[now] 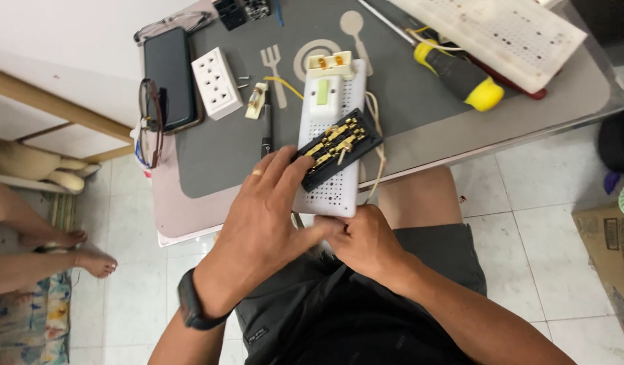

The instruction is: Assembling and wiring a multi-socket power strip using a screwdriver.

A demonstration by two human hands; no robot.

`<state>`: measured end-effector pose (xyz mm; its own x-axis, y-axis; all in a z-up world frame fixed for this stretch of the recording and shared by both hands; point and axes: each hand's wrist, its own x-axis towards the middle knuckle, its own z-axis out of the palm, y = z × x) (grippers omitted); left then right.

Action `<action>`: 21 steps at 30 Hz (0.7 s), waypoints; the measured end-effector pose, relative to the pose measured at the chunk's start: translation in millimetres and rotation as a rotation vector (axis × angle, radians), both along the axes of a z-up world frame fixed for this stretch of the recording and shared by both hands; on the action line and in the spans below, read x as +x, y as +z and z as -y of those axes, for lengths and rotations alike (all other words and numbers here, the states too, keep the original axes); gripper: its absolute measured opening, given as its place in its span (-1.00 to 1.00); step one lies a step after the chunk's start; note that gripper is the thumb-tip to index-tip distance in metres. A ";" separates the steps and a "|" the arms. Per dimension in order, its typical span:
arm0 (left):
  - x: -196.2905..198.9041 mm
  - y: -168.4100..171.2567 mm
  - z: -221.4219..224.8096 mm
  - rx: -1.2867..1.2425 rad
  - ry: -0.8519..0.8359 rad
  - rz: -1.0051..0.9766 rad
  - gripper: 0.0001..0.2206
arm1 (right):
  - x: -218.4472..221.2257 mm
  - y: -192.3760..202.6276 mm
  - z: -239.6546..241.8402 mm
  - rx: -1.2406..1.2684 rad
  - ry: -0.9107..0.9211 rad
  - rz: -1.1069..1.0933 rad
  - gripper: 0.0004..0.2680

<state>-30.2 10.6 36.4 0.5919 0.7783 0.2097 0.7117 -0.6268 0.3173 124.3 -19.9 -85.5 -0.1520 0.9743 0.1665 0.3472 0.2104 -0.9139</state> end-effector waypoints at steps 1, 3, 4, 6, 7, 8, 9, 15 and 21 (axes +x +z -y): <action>4.4 -0.3 -4.1 0.001 0.009 0.001 -0.28 | 0.8 8.1 0.8 0.001 0.009 0.001 -0.90; 12.0 -1.2 -12.3 0.139 0.066 0.131 -0.42 | 1.7 24.1 2.6 -0.292 0.194 -0.142 -0.85; 14.8 -5.9 -17.4 0.143 0.079 0.135 -0.42 | 4.5 22.4 5.8 -0.291 0.206 -0.136 -0.85; 19.1 -16.0 -27.5 0.059 0.081 0.135 -0.35 | 9.5 18.7 12.1 -0.529 0.176 -0.492 -0.86; 20.8 -16.1 -28.1 0.058 0.098 0.139 -0.35 | 13.6 14.0 14.0 -0.535 0.191 -0.483 -0.86; 23.1 -17.0 -28.3 0.098 0.117 0.108 -0.37 | 18.1 8.7 17.1 -0.467 0.153 -0.601 -0.81; 26.6 -18.1 -28.9 0.137 0.136 0.076 -0.38 | 23.8 3.2 20.1 -0.397 0.115 -0.718 -0.74; 34.6 1.2 -19.7 0.078 0.236 0.032 -0.51 | 14.6 21.5 7.7 -0.704 0.033 -0.955 -0.86; 29.4 6.3 -1.9 0.349 0.300 -0.138 -0.49 | -4.7 31.6 14.2 -0.650 0.009 -0.957 -0.83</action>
